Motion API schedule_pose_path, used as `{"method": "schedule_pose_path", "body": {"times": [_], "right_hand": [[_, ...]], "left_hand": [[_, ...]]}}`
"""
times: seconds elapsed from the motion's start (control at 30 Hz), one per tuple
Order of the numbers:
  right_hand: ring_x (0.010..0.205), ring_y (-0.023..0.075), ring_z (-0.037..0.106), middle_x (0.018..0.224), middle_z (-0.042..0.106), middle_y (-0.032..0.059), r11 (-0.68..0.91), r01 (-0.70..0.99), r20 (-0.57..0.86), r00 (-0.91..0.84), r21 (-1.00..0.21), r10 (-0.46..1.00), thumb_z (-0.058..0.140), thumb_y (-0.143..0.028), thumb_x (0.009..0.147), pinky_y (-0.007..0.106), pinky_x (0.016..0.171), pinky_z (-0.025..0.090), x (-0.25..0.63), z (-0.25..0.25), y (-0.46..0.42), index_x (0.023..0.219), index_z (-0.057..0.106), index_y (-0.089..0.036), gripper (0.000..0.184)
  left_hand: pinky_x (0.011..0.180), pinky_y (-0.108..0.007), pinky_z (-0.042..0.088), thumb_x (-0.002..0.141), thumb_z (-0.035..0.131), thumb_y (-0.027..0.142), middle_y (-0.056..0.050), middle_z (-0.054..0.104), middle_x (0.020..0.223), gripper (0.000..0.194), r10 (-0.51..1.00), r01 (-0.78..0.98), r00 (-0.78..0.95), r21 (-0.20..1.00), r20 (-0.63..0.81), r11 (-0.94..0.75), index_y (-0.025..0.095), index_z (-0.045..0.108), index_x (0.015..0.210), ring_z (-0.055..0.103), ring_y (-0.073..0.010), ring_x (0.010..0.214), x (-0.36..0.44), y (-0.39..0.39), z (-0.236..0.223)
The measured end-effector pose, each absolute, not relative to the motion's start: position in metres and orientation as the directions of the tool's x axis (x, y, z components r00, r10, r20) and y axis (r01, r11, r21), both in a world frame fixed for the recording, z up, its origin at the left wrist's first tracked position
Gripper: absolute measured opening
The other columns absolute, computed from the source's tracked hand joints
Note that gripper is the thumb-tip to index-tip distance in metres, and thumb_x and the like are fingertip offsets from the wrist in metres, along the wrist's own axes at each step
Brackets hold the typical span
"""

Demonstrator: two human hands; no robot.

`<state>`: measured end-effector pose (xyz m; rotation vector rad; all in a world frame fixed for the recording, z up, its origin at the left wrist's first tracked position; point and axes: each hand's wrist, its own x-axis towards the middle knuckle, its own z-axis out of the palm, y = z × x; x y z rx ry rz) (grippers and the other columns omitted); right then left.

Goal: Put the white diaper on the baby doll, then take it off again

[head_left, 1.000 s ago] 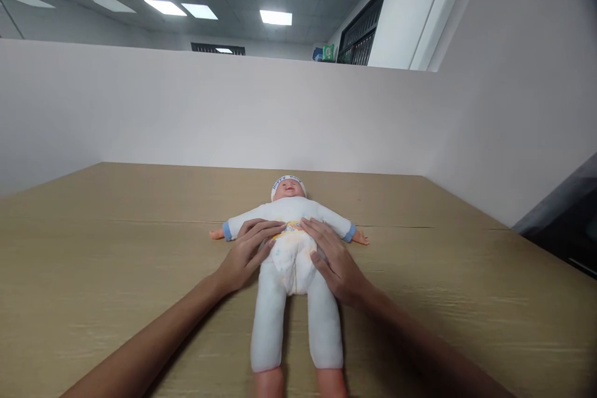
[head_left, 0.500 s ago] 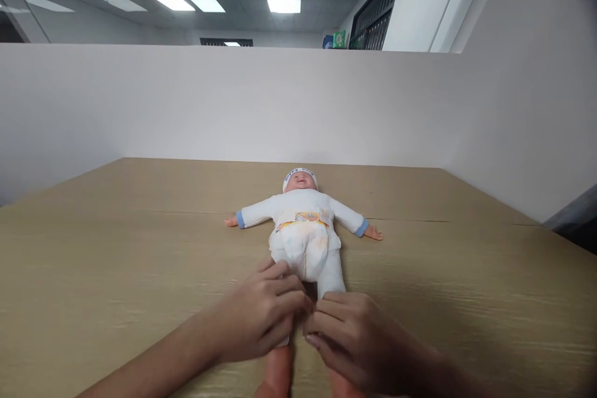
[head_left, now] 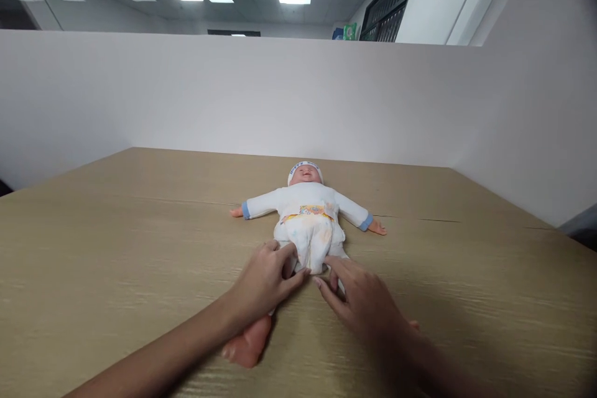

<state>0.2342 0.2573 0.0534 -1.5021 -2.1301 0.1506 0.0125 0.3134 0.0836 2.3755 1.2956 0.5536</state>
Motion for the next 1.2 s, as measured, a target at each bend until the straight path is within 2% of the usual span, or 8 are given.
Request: {"method": "schedule_pose_path", "body": {"times": [0.2, 0.37, 0.5, 0.63, 0.77, 0.9, 1.07, 1.2], "right_hand": [[0.102, 0.0247, 0.070, 0.116, 0.070, 0.0068, 0.424, 0.785, 0.397, -0.249, -0.452, 0.884, 0.055, -0.031, 0.107, 0.037, 0.086, 0.055, 0.234, 0.055, 0.252, 0.115, 0.066, -0.025, 0.014], [0.113, 0.0270, 0.070, 0.134, 0.066, 0.0109, 0.433, 0.753, 0.431, -0.219, -0.496, 0.875, 0.055, -0.030, 0.107, 0.041, 0.093, 0.059, 0.231, 0.059, 0.249, 0.123, 0.066, -0.025, 0.020], [0.124, 0.0292, 0.067, 0.140, 0.067, 0.0110, 0.434, 0.738, 0.416, -0.227, -0.516, 0.880, 0.057, -0.029, 0.106, 0.044, 0.101, 0.059, 0.229, 0.060, 0.248, 0.126, 0.065, -0.025, 0.022], [0.122, 0.0294, 0.067, 0.132, 0.072, 0.0108, 0.434, 0.731, 0.430, -0.212, -0.527, 0.878, 0.060, -0.031, 0.104, 0.045, 0.102, 0.057, 0.226, 0.058, 0.250, 0.127, 0.063, -0.024, 0.025], [0.091, 0.0252, 0.069, 0.099, 0.073, 0.0062, 0.373, 0.757, 0.401, -0.160, -0.536, 0.902, 0.063, -0.035, 0.101, 0.038, 0.082, 0.057, 0.224, 0.059, 0.254, 0.113, 0.066, -0.022, 0.018], [0.067, 0.0193, 0.058, 0.080, 0.063, 0.0005, 0.298, 0.778, 0.366, -0.094, -0.553, 0.926, 0.063, -0.040, 0.100, 0.032, 0.064, 0.047, 0.222, 0.062, 0.257, 0.105, 0.066, -0.023, 0.018], [0.067, 0.0192, 0.055, 0.079, 0.060, 0.0004, 0.308, 0.779, 0.387, -0.092, -0.546, 0.918, 0.062, -0.041, 0.101, 0.031, 0.063, 0.043, 0.221, 0.061, 0.255, 0.105, 0.066, -0.023, 0.019], [0.074, 0.0222, 0.057, 0.083, 0.062, 0.0026, 0.345, 0.790, 0.404, -0.136, -0.507, 0.905, 0.058, -0.040, 0.104, 0.033, 0.068, 0.046, 0.221, 0.064, 0.250, 0.108, 0.065, -0.023, 0.019]], "left_hand": [[0.082, -0.038, 0.041, 0.105, 0.059, 0.041, -0.004, 0.067, 0.085, 0.027, 0.801, 0.625, 0.540, 0.515, 0.257, -0.586, 0.022, 0.063, 0.086, 0.059, -0.0241, 0.088, 0.005, 0.311, 0.080], [0.098, -0.041, 0.042, 0.105, 0.061, 0.034, -0.006, 0.069, 0.128, 0.013, 0.754, 0.514, 0.511, 0.557, 0.413, -0.653, 0.023, 0.069, 0.105, 0.060, -0.0251, 0.115, 0.001, 0.309, 0.078], [0.098, -0.042, 0.041, 0.107, 0.058, 0.033, -0.004, 0.070, 0.130, 0.013, 0.748, 0.497, 0.526, 0.567, 0.405, -0.657, 0.024, 0.068, 0.107, 0.059, -0.0249, 0.113, 0.002, 0.309, 0.077], [0.090, -0.042, 0.039, 0.106, 0.057, 0.032, -0.003, 0.073, 0.110, 0.015, 0.756, 0.506, 0.546, 0.577, 0.360, -0.641, 0.022, 0.062, 0.096, 0.055, -0.0244, 0.099, 0.004, 0.312, 0.078], [0.086, -0.040, 0.038, 0.102, 0.060, 0.031, -0.001, 0.067, 0.093, 0.015, 0.773, 0.504, 0.538, 0.606, 0.337, -0.615, 0.022, 0.057, 0.090, 0.054, -0.0242, 0.094, 0.005, 0.314, 0.079], [0.086, -0.040, 0.038, 0.101, 0.059, 0.032, -0.001, 0.065, 0.090, 0.016, 0.771, 0.509, 0.545, 0.601, 0.328, -0.616, 0.022, 0.056, 0.090, 0.053, -0.0246, 0.094, 0.005, 0.313, 0.080], [0.088, -0.041, 0.042, 0.099, 0.061, 0.036, -0.003, 0.059, 0.089, 0.017, 0.793, 0.528, 0.512, 0.607, 0.330, -0.594, 0.022, 0.060, 0.091, 0.056, -0.0258, 0.095, 0.005, 0.312, 0.079], [0.091, -0.041, 0.044, 0.096, 0.066, 0.037, -0.004, 0.062, 0.097, 0.015, 0.835, 0.534, 0.445, 0.652, 0.324, -0.538, 0.022, 0.062, 0.097, 0.057, -0.0265, 0.097, 0.006, 0.312, 0.077]]}}
